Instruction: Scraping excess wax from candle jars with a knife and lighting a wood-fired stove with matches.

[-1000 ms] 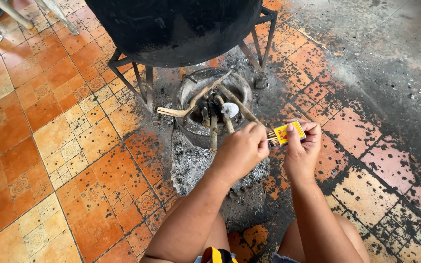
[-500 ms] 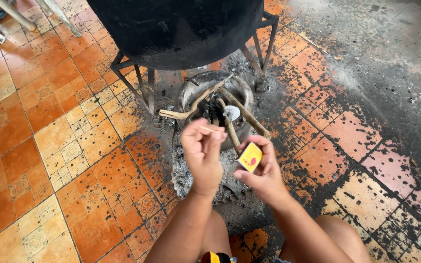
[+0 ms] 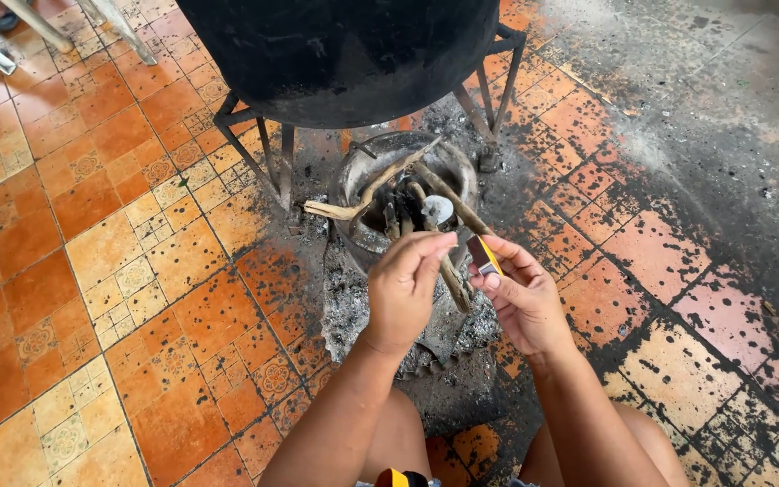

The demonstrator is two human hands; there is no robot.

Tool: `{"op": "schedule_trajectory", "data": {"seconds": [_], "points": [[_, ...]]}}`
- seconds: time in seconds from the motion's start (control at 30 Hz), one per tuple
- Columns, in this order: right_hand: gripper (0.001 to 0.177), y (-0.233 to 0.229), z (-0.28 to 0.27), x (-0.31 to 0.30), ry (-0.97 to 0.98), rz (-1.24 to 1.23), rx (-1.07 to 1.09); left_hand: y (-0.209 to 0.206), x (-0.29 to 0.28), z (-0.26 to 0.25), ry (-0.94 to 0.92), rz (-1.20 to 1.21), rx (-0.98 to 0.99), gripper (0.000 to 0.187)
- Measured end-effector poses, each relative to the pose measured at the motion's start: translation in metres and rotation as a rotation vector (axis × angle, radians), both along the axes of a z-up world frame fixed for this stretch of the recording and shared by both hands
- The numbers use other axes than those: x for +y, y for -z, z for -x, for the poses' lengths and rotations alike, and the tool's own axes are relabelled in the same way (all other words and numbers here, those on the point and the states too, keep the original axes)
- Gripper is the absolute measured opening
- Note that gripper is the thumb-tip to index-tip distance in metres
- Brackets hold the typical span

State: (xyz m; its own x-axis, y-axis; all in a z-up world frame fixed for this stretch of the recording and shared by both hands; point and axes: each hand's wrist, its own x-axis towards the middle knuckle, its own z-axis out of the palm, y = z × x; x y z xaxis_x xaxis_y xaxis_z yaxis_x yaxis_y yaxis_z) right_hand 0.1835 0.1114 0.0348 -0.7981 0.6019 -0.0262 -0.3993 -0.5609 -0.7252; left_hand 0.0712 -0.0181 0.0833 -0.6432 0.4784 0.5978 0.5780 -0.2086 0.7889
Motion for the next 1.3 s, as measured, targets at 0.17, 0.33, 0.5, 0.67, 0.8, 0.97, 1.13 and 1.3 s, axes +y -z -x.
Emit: {"op": "schedule_trajectory", "data": {"seconds": [0.17, 0.33, 0.5, 0.67, 0.8, 0.97, 1.13, 1.3], "points": [[0.054, 0.009, -0.001, 0.003, 0.001, 0.007, 0.027, -0.006, 0.005, -0.022, -0.072, -0.144, 0.275, 0.024], [0.057, -0.004, -0.01, 0.003, -0.017, -0.003, 0.057, 0.049, 0.019, 0.031, -0.15, 0.253, 0.356, 0.029], [0.051, -0.025, -0.022, 0.035, 0.094, -0.117, 0.06, 0.017, 0.011, 0.046, -0.249, 0.298, -0.04, 0.011], [0.05, -0.03, -0.036, 0.061, 0.358, -0.158, 0.068, 0.06, 0.024, 0.096, -0.238, 0.402, 0.144, 0.01], [0.047, -0.02, -0.037, 0.067, 0.396, -0.133, 0.087, 0.072, 0.032, 0.107, -0.257, 0.443, 0.167, 0.011], [0.046, -0.021, -0.035, 0.064, 0.394, -0.147, 0.072, 0.082, 0.03, 0.11, -0.337, 0.751, 0.322, 0.009], [0.047, -0.014, -0.034, 0.069, 0.397, -0.14, 0.075, 0.064, 0.025, 0.099, -0.309, 0.829, 0.343, 0.01], [0.047, -0.012, -0.032, 0.068, 0.395, -0.139, 0.077, 0.061, 0.021, 0.097, -0.26, 0.841, 0.312, 0.01]]}}
